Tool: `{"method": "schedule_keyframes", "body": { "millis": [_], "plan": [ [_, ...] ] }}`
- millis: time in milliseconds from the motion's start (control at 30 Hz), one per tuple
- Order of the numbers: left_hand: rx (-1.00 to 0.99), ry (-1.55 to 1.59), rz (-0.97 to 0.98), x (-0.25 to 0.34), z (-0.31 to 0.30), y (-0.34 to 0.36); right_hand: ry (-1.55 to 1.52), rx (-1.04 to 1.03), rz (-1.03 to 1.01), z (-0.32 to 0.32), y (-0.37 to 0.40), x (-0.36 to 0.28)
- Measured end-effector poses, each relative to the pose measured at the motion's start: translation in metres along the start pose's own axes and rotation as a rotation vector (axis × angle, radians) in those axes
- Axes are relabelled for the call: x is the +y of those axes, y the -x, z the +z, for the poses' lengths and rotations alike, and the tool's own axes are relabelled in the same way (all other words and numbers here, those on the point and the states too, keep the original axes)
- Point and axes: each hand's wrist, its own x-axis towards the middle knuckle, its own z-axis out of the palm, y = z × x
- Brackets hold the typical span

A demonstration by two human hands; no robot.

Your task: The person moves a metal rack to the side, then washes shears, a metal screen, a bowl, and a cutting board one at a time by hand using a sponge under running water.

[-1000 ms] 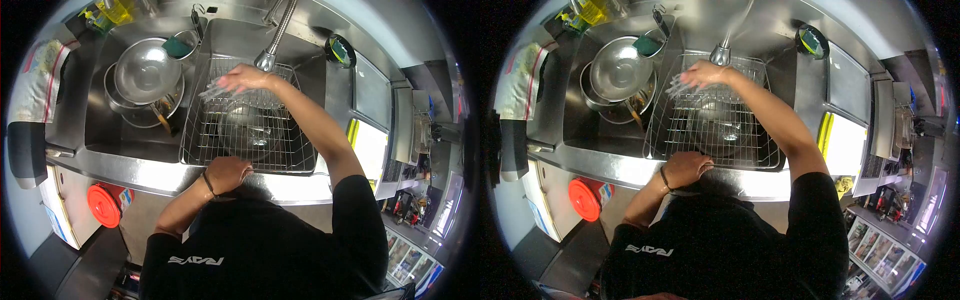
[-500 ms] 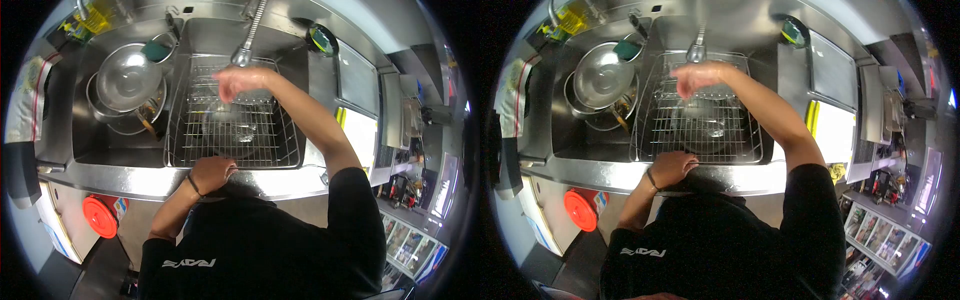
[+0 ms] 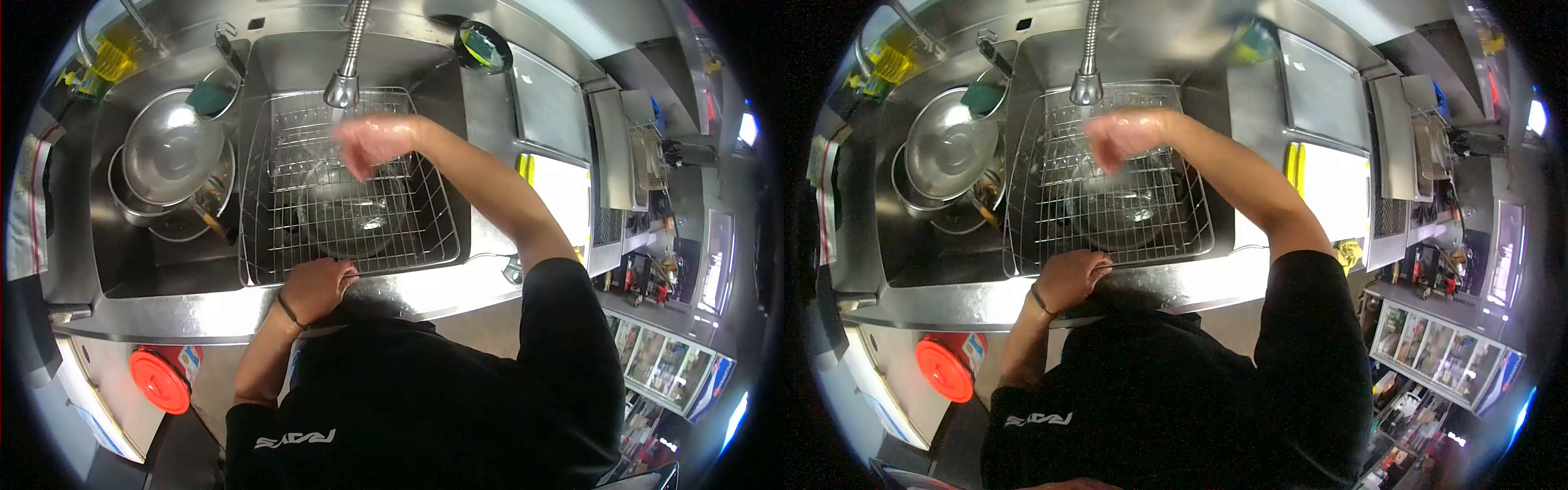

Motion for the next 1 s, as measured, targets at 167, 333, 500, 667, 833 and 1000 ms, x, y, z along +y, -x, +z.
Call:
{"method": "schedule_keyframes", "body": {
  "millis": [167,333,500,667,833,1000],
  "plan": [
    [-0.033,0.033,-0.056,0.004,-0.006,0.001,1.513,0.246,0.980,0.041,0.056,-0.007],
    [-0.049,0.037,-0.066,0.006,-0.007,-0.003,0.579,0.642,-0.099,0.006,0.032,-0.013],
    [-0.062,0.016,-0.072,0.005,-0.007,-0.003,-0.172,0.343,-0.280,0.019,-0.012,-0.008],
    [-0.064,0.028,-0.082,0.004,-0.005,-0.001,0.134,0.289,0.103,0.028,0.032,-0.011],
    [-0.034,0.032,-0.047,-0.002,-0.002,-0.001,1.373,-0.007,0.989,0.050,0.079,0.007],
    [-0.037,0.034,-0.037,0.000,-0.004,-0.002,1.348,0.399,0.592,0.054,0.090,-0.028]
  ]
}}
